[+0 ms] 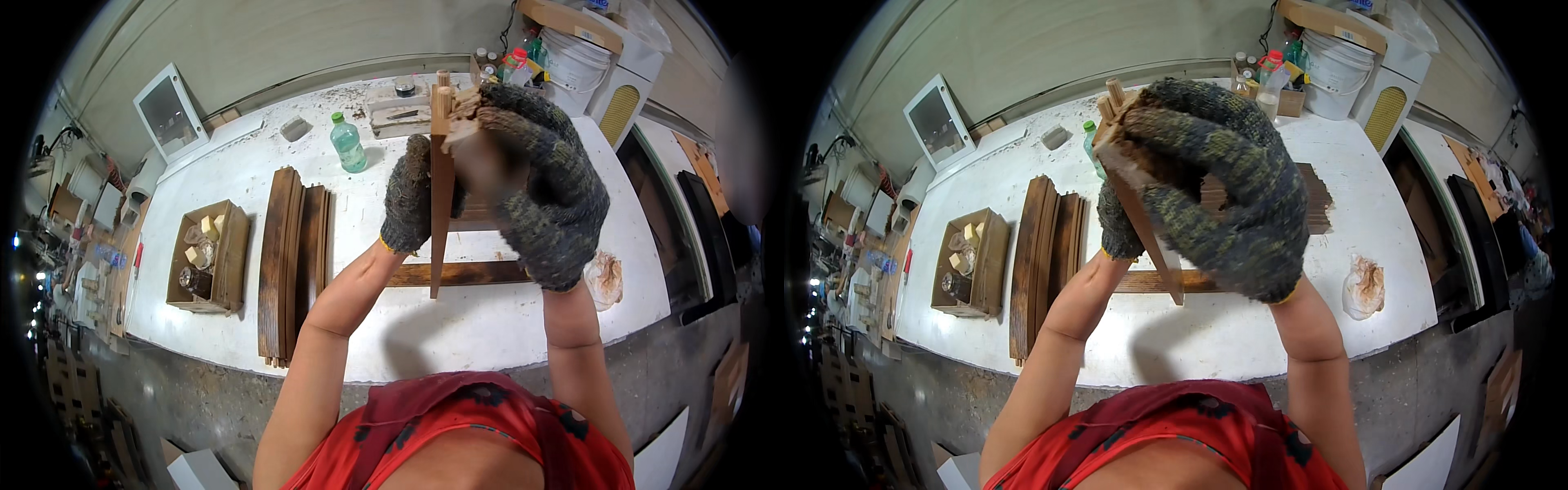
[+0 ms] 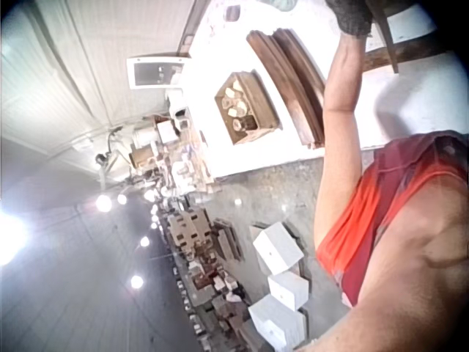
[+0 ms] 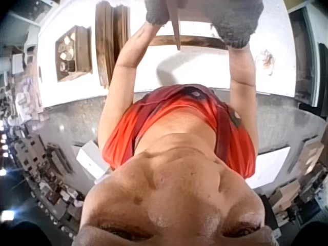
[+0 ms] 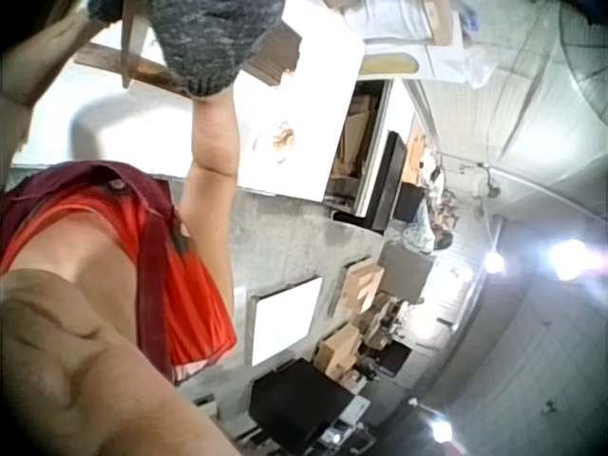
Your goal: The person rubs a small block of sandpaper against different sides of several long wooden furniture components. The person picks up each piece one at a time, turns it over to sand the edges and ends, and then places it into a stack on the workbench.
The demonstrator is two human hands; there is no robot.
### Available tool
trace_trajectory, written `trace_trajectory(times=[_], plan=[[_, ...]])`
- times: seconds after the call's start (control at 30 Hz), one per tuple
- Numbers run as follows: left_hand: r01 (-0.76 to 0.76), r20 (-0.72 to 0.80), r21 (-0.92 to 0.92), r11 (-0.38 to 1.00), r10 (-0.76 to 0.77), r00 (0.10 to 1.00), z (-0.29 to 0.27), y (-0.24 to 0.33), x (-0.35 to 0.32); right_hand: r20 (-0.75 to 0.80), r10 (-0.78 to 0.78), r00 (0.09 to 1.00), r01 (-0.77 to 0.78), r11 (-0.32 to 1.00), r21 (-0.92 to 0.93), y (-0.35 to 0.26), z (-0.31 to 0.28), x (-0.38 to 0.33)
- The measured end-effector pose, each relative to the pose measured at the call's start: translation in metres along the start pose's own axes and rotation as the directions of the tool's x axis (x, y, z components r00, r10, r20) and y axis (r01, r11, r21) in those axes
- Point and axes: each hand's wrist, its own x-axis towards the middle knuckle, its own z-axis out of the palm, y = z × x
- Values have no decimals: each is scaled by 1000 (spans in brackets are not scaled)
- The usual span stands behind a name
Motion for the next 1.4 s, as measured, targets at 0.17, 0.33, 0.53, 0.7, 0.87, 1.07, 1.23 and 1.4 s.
trace_trajectory(times=[0.17,0.33,0.53,0.7,0.87,1.07,1.23,1.4], plan=[[-190,-135,231,954,225,965,-49,-89,48,74,-79,994,78,997,4,5,11,10],[24,191,-236,971,22,981,-55,-32,31,51,189,981,-195,958,209,38,22,19],[-137,225,-252,958,196,954,-83,-44,43,12,358,934,-346,894,284,53,31,22],[-481,180,128,867,457,871,-63,-28,55,-153,49,987,-17,979,204,31,35,17],[-498,70,281,820,500,863,-45,-14,50,-40,-355,934,340,918,-205,50,57,37],[-390,17,103,915,391,920,-148,-55,115,-52,-274,960,268,958,-107,101,93,-27],[-398,-127,-3,917,395,910,-81,2,91,190,25,981,7,986,-167,109,105,-159],[-306,-323,-14,952,285,902,-118,4,93,392,196,899,-146,977,-152,105,78,-289]])
